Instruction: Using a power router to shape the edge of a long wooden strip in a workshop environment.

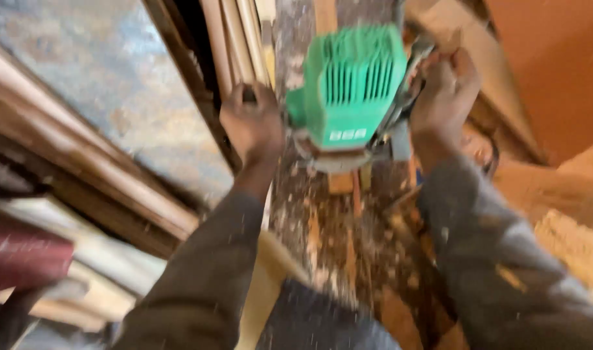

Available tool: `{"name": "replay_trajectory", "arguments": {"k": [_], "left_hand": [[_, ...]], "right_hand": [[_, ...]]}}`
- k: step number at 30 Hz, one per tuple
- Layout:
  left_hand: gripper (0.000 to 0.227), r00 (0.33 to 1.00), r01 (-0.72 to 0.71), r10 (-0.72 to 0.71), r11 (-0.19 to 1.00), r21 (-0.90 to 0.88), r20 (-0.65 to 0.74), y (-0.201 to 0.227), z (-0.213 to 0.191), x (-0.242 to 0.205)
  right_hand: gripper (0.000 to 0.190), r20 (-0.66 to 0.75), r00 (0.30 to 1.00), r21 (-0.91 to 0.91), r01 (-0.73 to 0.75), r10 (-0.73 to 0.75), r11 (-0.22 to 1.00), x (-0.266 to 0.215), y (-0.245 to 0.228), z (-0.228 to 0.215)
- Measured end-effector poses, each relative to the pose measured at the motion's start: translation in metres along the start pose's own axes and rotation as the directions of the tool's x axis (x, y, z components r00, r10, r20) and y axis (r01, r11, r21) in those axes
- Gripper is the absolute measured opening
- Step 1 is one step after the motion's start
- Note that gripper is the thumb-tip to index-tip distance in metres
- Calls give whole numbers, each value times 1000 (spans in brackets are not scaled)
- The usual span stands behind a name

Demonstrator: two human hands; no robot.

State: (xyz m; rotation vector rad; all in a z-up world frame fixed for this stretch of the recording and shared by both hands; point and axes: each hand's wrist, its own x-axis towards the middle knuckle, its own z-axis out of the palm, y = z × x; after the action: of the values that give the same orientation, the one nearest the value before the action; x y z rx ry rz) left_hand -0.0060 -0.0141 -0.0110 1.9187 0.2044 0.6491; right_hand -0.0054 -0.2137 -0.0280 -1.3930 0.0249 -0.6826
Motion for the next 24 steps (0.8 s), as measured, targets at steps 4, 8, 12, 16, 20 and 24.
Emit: {"name": "replay_trajectory", "arguments": {"k": [4, 8, 12, 16, 20, 24], "left_hand": [[26, 981, 190, -190, 982, 7, 39, -12, -8, -2], [31, 996, 85, -83, 994, -69, 40, -18, -8, 8], [27, 999, -14, 10, 997, -70, -52, -1, -13, 17], [23, 998, 57, -57, 997, -45, -10, 6, -11, 16], [30, 999, -28, 26, 994, -105, -24, 13, -10, 11], [24, 999, 46, -47, 995, -91, -5, 15, -8, 7]], "right_hand": [[17, -31, 986, -76, -163, 161, 984, -9, -11, 14], [15, 73, 995, -88, -66, 73, 994, 2, -20, 13], [18, 192, 980, 78, 40, -54, 996, 18, -21, 13], [22, 164, 986, 144, -6, -18, 990, 19, -16, 9], [19, 65, 996, 22, -67, 65, 998, 14, -21, 6], [15, 67, 996, 47, -70, 67, 996, 11, -20, 3]]}}
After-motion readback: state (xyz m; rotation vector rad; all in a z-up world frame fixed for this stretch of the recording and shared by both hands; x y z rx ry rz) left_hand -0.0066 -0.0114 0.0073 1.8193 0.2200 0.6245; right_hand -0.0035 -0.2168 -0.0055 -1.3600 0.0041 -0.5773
